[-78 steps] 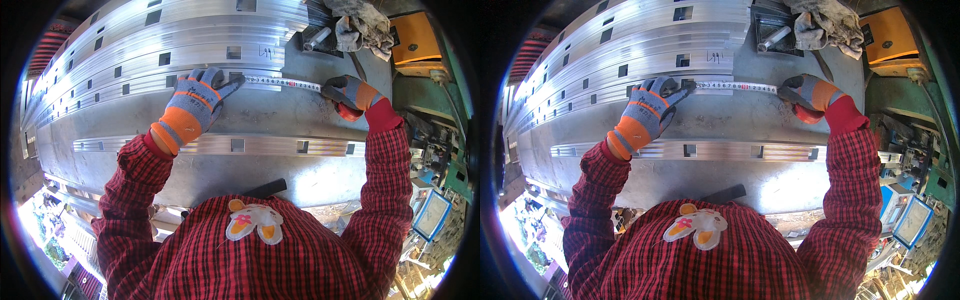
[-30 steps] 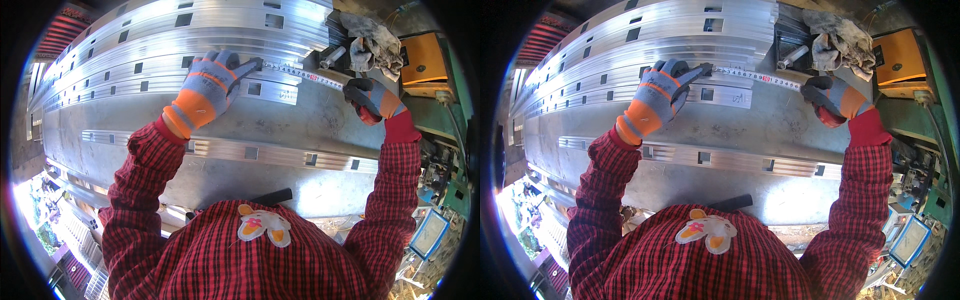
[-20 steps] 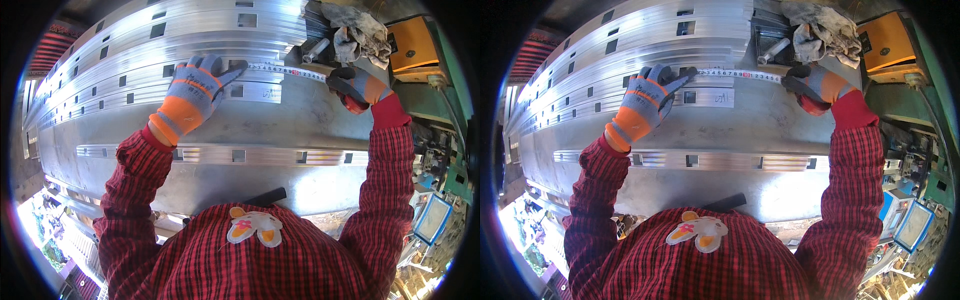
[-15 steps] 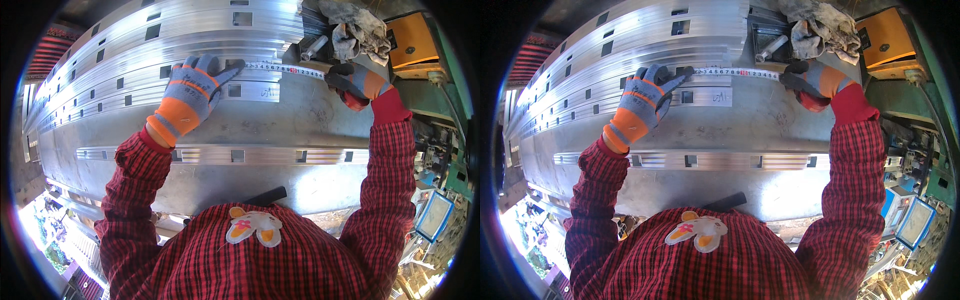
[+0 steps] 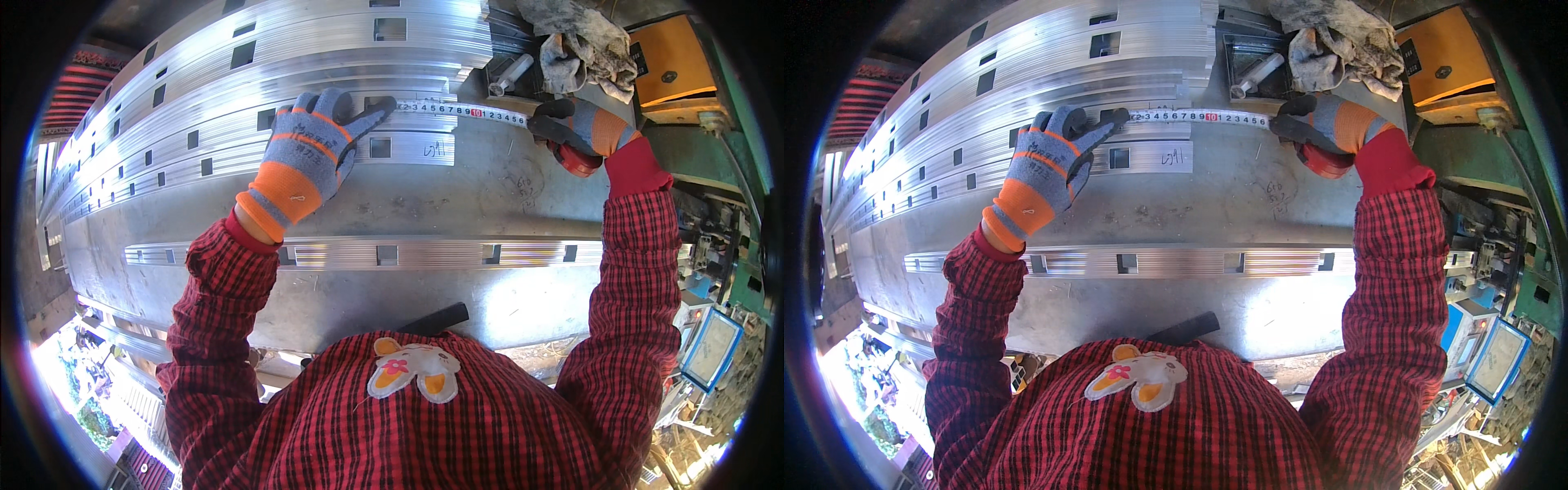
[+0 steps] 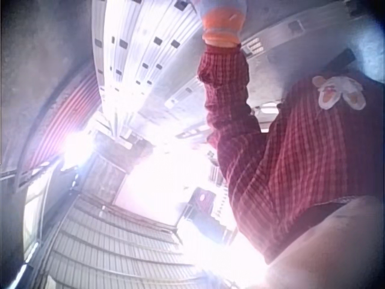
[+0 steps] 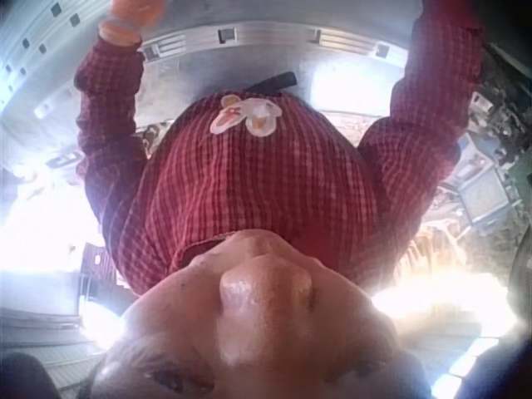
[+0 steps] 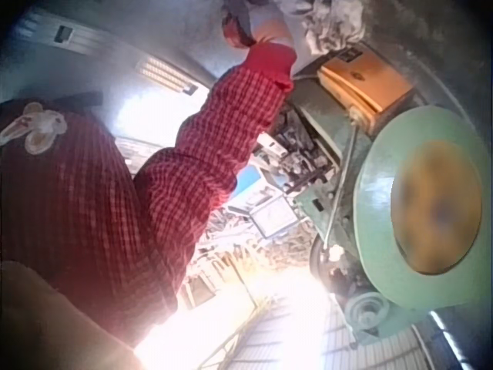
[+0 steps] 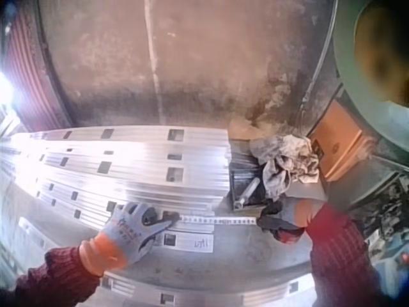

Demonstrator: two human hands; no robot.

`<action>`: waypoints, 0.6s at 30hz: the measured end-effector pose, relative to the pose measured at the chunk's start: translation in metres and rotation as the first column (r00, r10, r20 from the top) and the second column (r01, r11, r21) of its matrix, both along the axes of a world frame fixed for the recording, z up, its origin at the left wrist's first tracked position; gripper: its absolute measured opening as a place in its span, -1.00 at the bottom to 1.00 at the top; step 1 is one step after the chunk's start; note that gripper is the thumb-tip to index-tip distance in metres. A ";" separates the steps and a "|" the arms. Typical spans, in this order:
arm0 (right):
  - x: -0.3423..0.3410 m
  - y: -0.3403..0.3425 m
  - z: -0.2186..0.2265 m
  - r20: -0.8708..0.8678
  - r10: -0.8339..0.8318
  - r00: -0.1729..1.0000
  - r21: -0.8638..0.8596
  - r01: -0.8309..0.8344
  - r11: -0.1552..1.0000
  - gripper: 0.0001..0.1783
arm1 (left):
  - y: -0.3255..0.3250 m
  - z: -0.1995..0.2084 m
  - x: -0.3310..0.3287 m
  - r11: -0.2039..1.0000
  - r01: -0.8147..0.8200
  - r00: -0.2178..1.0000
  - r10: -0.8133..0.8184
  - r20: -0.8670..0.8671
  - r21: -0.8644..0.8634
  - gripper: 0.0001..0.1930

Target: The person measures a metal profile with a tape measure, then places it into a cutting machine and operates the controls to cut it. The person repeats this process for several profiles, stacking the cut pieces on a nearby table.

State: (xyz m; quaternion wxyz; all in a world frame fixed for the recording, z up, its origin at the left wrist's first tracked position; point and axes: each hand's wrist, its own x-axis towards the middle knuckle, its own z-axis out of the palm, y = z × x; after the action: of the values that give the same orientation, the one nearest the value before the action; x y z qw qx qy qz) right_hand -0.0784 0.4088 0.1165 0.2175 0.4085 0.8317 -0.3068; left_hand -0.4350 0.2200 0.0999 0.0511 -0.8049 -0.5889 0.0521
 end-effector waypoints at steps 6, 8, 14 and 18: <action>0.009 0.005 -0.011 0.046 -0.071 0.996 0.008 0.070 0.997 -0.59 | -0.001 -0.003 -0.002 1.000 0.008 1.000 -0.008 -0.006 0.021 -0.40; 0.005 0.002 -0.006 0.009 -0.066 0.998 -0.005 0.066 0.998 -0.60 | 0.000 -0.003 -0.002 1.000 0.000 1.000 0.000 0.006 -0.003 -0.40; 0.009 0.001 -0.003 -0.001 0.023 1.000 0.113 -0.023 0.993 -0.61 | 0.003 -0.017 -0.014 0.997 0.042 0.999 -0.041 0.025 -0.069 -0.43; -0.004 -0.006 0.008 0.036 0.021 0.999 0.067 -0.024 0.997 -0.62 | 0.001 -0.017 -0.013 0.998 0.034 0.999 -0.034 0.000 -0.046 -0.45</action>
State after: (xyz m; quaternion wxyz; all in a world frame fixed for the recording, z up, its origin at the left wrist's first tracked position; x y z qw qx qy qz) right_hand -0.0828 0.4029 0.1249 0.2215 0.4115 0.8422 -0.2690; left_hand -0.4482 0.2211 0.0827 0.0338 -0.8156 -0.5739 0.0652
